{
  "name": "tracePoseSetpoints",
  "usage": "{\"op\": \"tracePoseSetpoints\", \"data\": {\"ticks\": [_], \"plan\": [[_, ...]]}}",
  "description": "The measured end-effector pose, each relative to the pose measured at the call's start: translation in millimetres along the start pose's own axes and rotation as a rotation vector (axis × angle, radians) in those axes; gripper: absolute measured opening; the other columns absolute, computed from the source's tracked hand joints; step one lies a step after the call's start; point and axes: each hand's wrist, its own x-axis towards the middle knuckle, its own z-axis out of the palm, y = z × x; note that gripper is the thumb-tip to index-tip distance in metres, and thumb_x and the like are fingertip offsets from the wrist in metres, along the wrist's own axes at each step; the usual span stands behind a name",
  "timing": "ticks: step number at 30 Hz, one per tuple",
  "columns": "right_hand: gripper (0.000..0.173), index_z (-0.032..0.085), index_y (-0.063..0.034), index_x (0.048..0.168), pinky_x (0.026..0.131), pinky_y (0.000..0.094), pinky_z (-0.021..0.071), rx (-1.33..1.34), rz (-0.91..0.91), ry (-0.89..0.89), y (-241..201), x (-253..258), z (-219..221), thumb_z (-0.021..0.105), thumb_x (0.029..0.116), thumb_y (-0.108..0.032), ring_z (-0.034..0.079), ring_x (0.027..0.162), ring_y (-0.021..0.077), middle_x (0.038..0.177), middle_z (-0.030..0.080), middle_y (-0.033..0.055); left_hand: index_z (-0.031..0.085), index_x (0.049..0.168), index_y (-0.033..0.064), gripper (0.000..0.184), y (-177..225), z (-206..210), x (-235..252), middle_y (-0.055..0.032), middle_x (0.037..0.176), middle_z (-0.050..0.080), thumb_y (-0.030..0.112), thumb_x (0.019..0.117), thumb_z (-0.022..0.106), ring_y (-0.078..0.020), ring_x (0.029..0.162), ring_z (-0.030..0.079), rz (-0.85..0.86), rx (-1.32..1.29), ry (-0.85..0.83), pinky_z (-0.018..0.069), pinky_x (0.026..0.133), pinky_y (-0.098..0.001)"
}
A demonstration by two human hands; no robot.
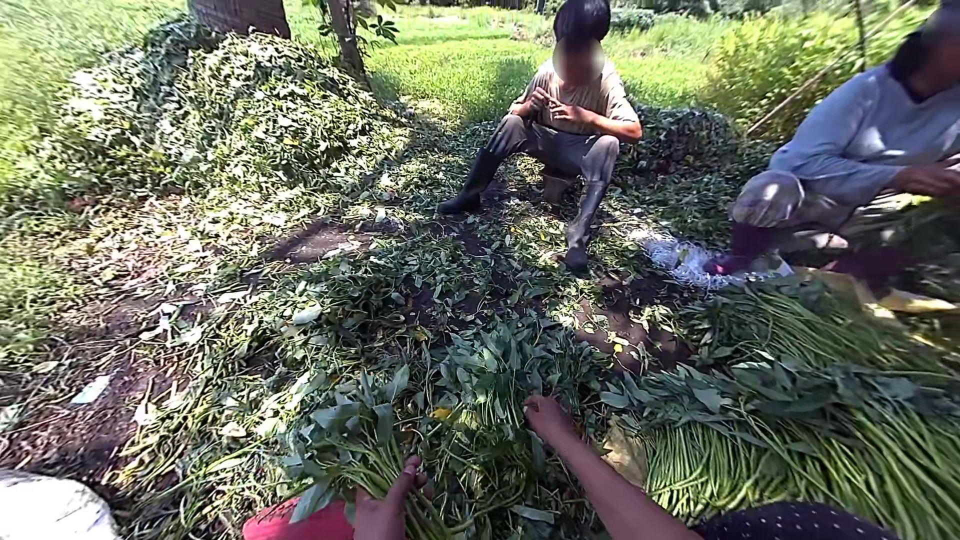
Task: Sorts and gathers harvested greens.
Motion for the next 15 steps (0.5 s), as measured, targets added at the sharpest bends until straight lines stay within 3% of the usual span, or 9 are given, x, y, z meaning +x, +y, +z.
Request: {"op": "tracePoseSetpoints", "data": {"ticks": [2, 4, 9, 13, 15], "plan": [[0.041, 0.066, -0.0033, 0.132, 0.110, 0.0568, 0.0453, -0.027, 0.013, -0.069, 7.3, 13.7, 20.9, 0.062, 0.1006, -0.030, 0.060, 0.128, 0.0363, 0.134, 0.064, 0.0217, 0.035, 0.137, -0.0022, 0.043, -0.1, 3.4, -3.4, -0.0162, 0.097, 0.071, -0.005, 0.1001, 0.056, -0.0217, 0.064, 0.070, -0.003, 0.005, -0.031, 0.0609, 0.057, -0.0368], [0.038, 0.067, -0.0024, 0.127, 0.106, 0.0582, 0.0473, -0.023, 0.046, -0.075, 5.7, 16.4, 31.8, 0.066, 0.0963, -0.024, 0.062, 0.124, 0.0373, 0.129, 0.066, 0.0222, 0.036, 0.136, -0.0020, 0.041, 4.4, 4.4, -3.4, -0.0164, 0.096, 0.072, -0.005, 0.1004, 0.056, -0.0220, 0.063, 0.070, -0.004, -0.009, -0.050, 0.0610, 0.056, -0.0365], [0.037, 0.061, 0.0031, 0.130, 0.104, 0.0562, 0.0481, 0.170, 0.018, 0.054, -22.8, -22.0, -15.1, 0.057, 0.1006, -0.020, 0.061, 0.122, 0.0385, 0.129, 0.062, 0.0259, 0.034, 0.137, -0.0005, 0.044, 11.4, 1.3, -1.0, -0.0146, 0.097, 0.072, -0.006, 0.0999, 0.056, -0.0199, 0.066, 0.070, 0.019, -0.063, -0.014, 0.0602, 0.056, -0.0344], [0.033, 0.056, 0.0019, 0.128, 0.086, 0.0449, 0.0579, 0.400, -0.122, 0.043, -37.8, -72.4, -48.4, 0.054, 0.1048, -0.021, 0.068, 0.096, 0.0274, 0.116, 0.063, 0.0186, 0.044, 0.130, -0.0029, 0.034, -0.3, 1.6, 0.5, -0.0134, 0.098, 0.070, -0.003, 0.0991, 0.059, -0.0176, 0.071, 0.069, -0.047, -0.073, -0.025, 0.0592, 0.059, -0.0316], [0.033, 0.053, 0.0027, 0.130, 0.080, 0.0447, 0.0613, 0.401, -0.026, -0.095, -24.4, -74.2, -42.8, 0.055, 0.1045, -0.018, 0.071, 0.090, 0.0282, 0.117, 0.064, 0.0200, 0.046, 0.129, -0.0045, 0.034, -7.2, 4.1, -1.4, -0.0146, 0.095, 0.071, -0.003, 0.0979, 0.061, -0.0190, 0.070, 0.069, -0.075, -0.057, -0.041, 0.0590, 0.059, -0.0328]]}}
